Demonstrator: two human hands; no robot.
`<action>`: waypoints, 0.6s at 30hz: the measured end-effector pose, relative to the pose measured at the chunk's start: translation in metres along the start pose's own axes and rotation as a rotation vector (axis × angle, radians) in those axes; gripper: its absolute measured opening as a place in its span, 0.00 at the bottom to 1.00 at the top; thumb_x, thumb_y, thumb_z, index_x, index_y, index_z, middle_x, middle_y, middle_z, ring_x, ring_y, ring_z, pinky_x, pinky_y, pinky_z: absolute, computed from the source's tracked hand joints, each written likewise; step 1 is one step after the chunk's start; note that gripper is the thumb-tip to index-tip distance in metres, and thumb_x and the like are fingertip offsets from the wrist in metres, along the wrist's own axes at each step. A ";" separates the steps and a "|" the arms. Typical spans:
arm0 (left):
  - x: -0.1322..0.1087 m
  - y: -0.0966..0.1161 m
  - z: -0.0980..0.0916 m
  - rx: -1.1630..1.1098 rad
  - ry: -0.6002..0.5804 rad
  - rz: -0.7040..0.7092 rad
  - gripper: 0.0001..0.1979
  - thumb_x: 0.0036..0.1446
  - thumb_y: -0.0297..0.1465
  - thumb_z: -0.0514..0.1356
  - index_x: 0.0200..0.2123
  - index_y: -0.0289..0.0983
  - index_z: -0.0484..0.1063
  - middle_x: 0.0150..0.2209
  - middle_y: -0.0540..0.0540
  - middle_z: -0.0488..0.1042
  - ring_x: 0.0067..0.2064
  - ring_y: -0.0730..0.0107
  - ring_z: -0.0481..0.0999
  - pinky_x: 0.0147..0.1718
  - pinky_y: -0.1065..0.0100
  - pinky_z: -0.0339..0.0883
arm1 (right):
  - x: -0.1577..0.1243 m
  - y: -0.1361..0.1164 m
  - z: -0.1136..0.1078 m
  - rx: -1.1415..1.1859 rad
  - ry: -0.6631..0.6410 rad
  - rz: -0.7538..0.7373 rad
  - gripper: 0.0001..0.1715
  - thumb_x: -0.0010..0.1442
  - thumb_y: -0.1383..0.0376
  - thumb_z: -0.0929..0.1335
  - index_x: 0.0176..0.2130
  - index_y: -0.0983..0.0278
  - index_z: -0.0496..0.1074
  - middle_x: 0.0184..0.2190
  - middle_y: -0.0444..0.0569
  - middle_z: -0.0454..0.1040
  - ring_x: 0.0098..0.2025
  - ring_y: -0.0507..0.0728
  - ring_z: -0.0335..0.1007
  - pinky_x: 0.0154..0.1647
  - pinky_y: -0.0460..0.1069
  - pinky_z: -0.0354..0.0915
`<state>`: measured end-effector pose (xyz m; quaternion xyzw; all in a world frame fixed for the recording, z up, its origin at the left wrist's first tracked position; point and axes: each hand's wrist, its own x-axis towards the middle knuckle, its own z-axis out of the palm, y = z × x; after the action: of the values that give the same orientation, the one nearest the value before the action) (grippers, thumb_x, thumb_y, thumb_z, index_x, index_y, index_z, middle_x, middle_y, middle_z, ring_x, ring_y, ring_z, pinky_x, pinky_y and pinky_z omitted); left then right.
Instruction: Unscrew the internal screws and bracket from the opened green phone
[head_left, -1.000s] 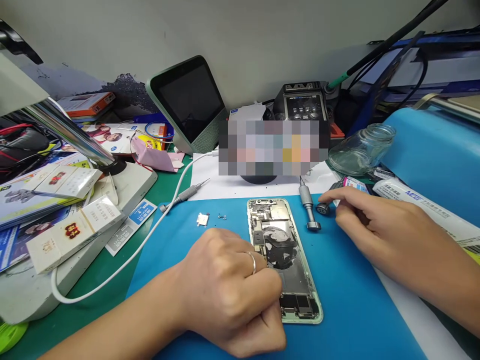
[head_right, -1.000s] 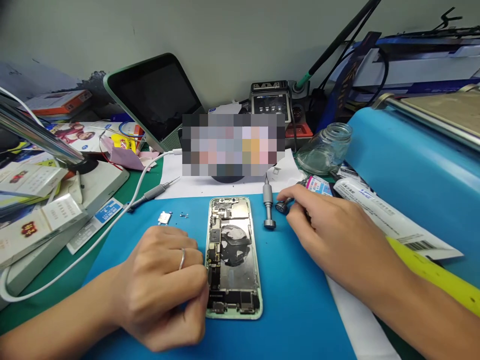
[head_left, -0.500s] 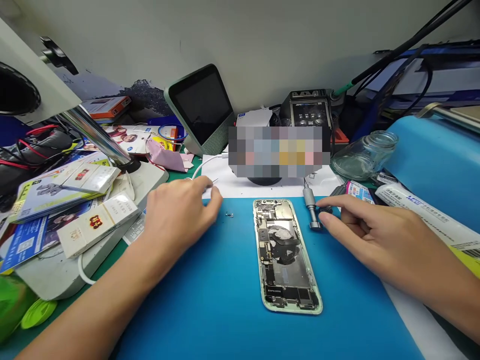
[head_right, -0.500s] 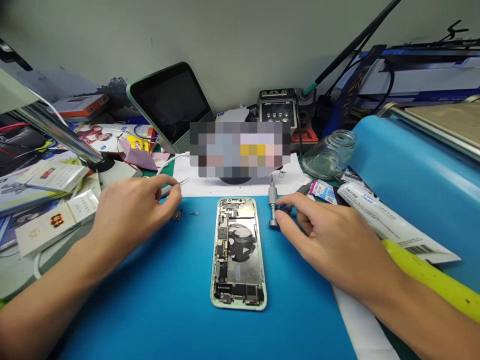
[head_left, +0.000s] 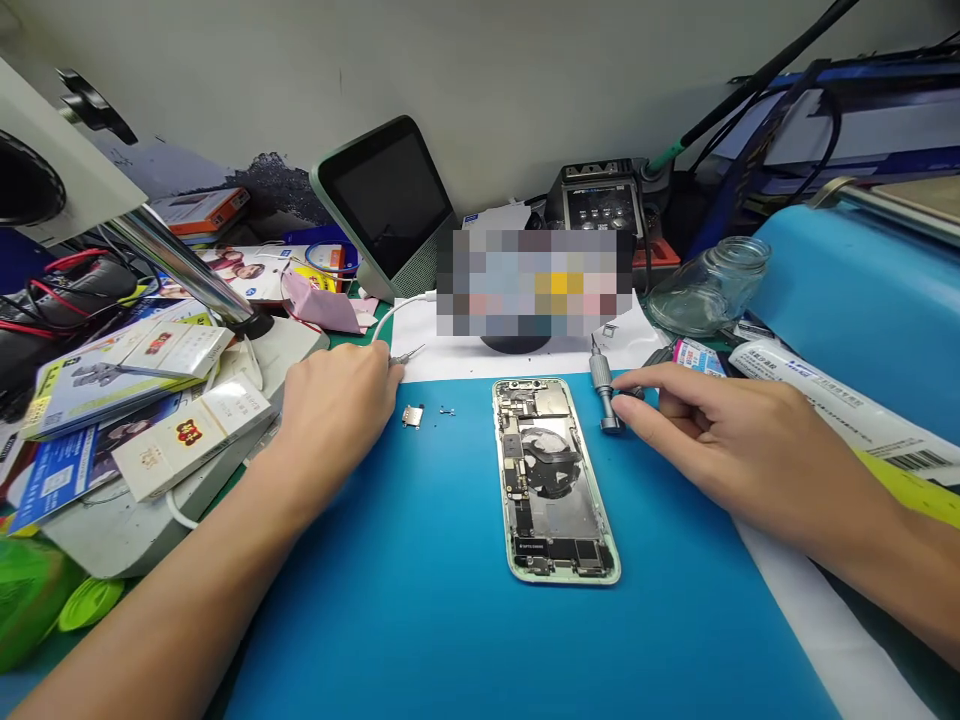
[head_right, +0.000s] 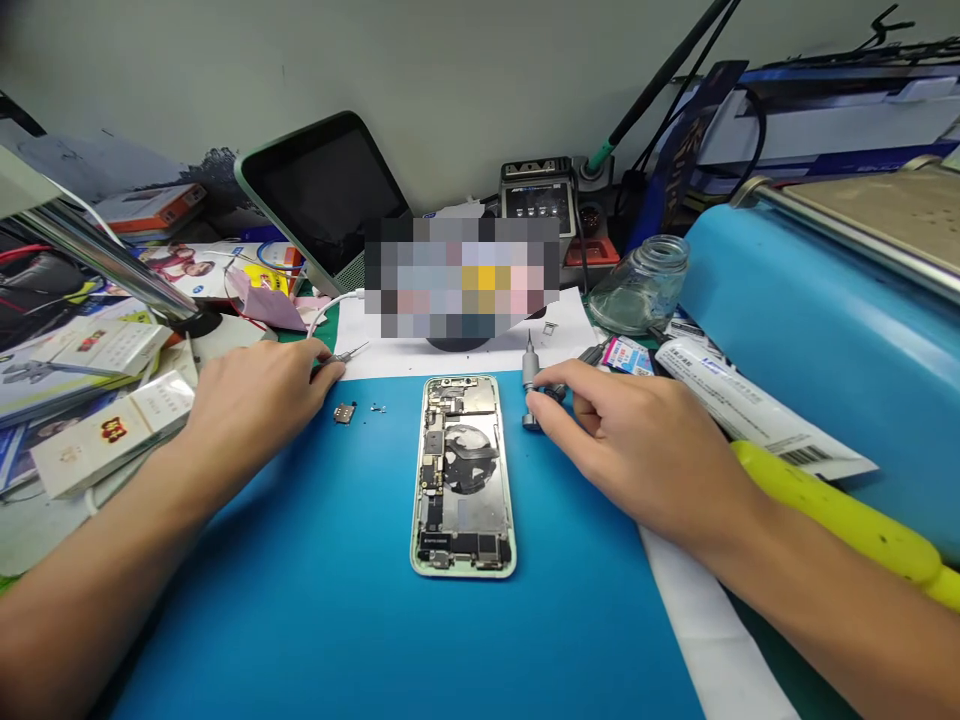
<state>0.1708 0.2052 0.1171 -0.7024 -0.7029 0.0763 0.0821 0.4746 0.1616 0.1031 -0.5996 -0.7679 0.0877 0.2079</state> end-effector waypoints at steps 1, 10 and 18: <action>0.001 0.001 0.000 0.005 -0.017 -0.003 0.20 0.67 0.39 0.49 0.41 0.36 0.79 0.36 0.31 0.80 0.39 0.35 0.80 0.28 0.57 0.64 | 0.000 0.000 0.000 -0.001 0.006 -0.005 0.25 0.67 0.45 0.64 0.45 0.59 0.79 0.19 0.41 0.69 0.21 0.51 0.64 0.27 0.49 0.55; -0.016 0.006 -0.007 -0.163 0.297 0.057 0.15 0.68 0.40 0.53 0.42 0.38 0.76 0.27 0.43 0.78 0.30 0.55 0.77 0.25 0.65 0.53 | -0.002 0.001 0.000 -0.004 0.159 -0.157 0.18 0.67 0.52 0.66 0.41 0.61 0.79 0.19 0.39 0.69 0.20 0.49 0.62 0.26 0.48 0.59; -0.063 0.042 -0.007 -1.341 0.355 0.398 0.08 0.65 0.37 0.62 0.40 0.39 0.70 0.22 0.55 0.72 0.21 0.78 0.70 0.21 0.76 0.59 | -0.014 -0.008 0.003 0.014 0.385 -0.682 0.28 0.61 0.71 0.72 0.58 0.54 0.68 0.51 0.48 0.77 0.52 0.57 0.77 0.52 0.54 0.74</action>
<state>0.2138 0.1419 0.1143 -0.7182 -0.4332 -0.4734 -0.2692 0.4693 0.1464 0.1004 -0.3141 -0.8693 -0.0954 0.3696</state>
